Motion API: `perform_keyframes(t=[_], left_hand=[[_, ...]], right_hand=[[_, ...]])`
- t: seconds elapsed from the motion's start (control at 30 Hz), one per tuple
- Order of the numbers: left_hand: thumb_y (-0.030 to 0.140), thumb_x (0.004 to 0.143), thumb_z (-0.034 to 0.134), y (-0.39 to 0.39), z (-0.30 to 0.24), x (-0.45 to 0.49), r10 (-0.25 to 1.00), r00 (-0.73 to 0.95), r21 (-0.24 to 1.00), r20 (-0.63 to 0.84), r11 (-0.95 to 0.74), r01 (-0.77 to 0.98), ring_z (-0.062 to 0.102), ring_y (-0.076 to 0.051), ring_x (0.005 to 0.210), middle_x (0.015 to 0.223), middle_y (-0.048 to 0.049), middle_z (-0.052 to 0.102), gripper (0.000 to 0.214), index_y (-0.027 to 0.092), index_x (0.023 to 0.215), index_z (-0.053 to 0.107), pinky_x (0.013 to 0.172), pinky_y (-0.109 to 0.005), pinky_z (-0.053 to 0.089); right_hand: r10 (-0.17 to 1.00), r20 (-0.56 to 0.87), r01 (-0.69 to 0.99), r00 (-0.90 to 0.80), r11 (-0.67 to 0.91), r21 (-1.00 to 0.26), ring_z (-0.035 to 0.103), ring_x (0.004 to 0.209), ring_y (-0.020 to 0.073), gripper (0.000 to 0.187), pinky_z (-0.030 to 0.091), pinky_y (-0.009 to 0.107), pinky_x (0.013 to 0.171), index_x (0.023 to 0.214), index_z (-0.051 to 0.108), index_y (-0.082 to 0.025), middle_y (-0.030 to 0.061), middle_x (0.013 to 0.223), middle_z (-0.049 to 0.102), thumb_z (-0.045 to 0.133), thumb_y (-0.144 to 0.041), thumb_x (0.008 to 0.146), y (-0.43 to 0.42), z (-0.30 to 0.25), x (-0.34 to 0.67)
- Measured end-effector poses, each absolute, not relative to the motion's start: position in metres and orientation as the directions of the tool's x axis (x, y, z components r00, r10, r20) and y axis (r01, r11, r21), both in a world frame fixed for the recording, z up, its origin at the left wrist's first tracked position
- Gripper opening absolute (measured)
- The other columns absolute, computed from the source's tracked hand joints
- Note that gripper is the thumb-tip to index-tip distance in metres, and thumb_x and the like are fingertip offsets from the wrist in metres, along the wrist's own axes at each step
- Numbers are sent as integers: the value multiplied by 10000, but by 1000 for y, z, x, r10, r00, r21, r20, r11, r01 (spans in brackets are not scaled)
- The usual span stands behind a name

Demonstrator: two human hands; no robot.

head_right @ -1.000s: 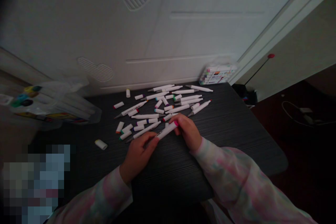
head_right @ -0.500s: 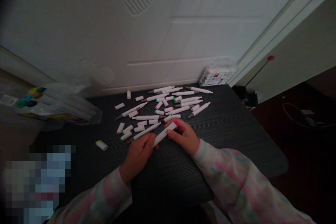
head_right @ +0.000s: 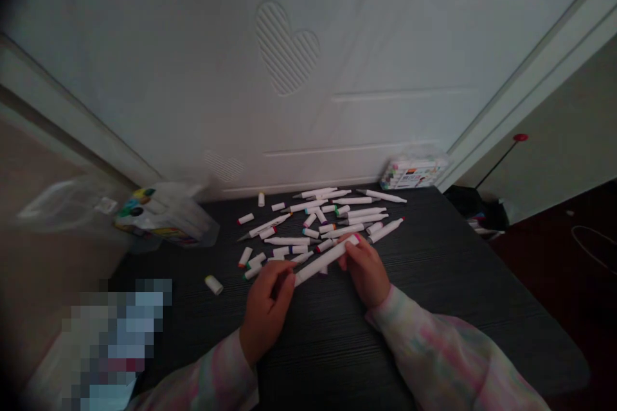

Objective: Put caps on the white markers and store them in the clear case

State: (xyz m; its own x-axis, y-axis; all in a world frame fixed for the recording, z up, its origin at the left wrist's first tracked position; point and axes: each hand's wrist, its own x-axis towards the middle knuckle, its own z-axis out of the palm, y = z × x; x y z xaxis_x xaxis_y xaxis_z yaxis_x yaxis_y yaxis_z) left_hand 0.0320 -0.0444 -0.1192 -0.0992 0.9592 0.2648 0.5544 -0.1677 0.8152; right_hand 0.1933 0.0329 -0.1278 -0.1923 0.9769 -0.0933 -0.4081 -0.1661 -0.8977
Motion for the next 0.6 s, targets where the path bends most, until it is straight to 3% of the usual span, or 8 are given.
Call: perform_keyframes(t=[0.13, 0.23, 0.37, 0.47, 0.6], left_hand=[[139, 782, 476, -43, -115, 16, 767, -220, 661, 602, -324, 677, 513, -154, 854, 911, -56, 517, 246, 177, 1025, 459, 736, -281, 434], [164, 746, 539, -31, -105, -11, 541, -379, 570, 751, -240, 786, 450, -191, 1006, 1063, -93, 444, 441, 172, 1155, 373, 872, -351, 386], [258, 630, 675, -14, -97, -58, 261, -555, 570, 789, 23, 821, 308, -257, 1178, 1231, -144, 278, 802, 149, 1267, 199, 1005, -432, 250], [348, 545, 724, -5, -101, -85, 236, -619, 610, 749, 117, 783, 230, -296, 1230, 1274, -182, 211, 978, 110, 1286, 132, 1040, -445, 188], [365, 474, 753, 5, -106, -97, 240, -728, 715, 643, 154, 682, 221, -313, 1247, 1295, -213, 220, 1055, 76, 1282, 138, 1059, -436, 158]], right_hand=[[974, -123, -487, -192, -203, -850, 387, 477, 106, 204, 324, 241, 493, 581, 539, -182, -22, 455, 430, 605, -355, 665, 35, -122, 194], [972, -133, -507, -192, -214, -835, 376, 482, 107, 216, 330, 241, 498, 544, 529, -180, -21, 457, 414, 610, -346, 657, 36, -121, 194], [975, -150, -512, -164, -215, -832, 354, 474, 106, 210, 314, 237, 476, 555, 535, -182, -24, 454, 406, 631, -353, 633, 34, -122, 193], [975, -153, -494, -158, -213, -843, 353, 472, 108, 219, 304, 241, 472, 557, 536, -181, -23, 450, 403, 631, -363, 633, 34, -123, 191], [981, -105, -482, -164, -172, -859, 373, 487, 113, 264, 314, 254, 500, 522, 516, -173, -19, 460, 404, 608, -376, 662, 35, -123, 190]])
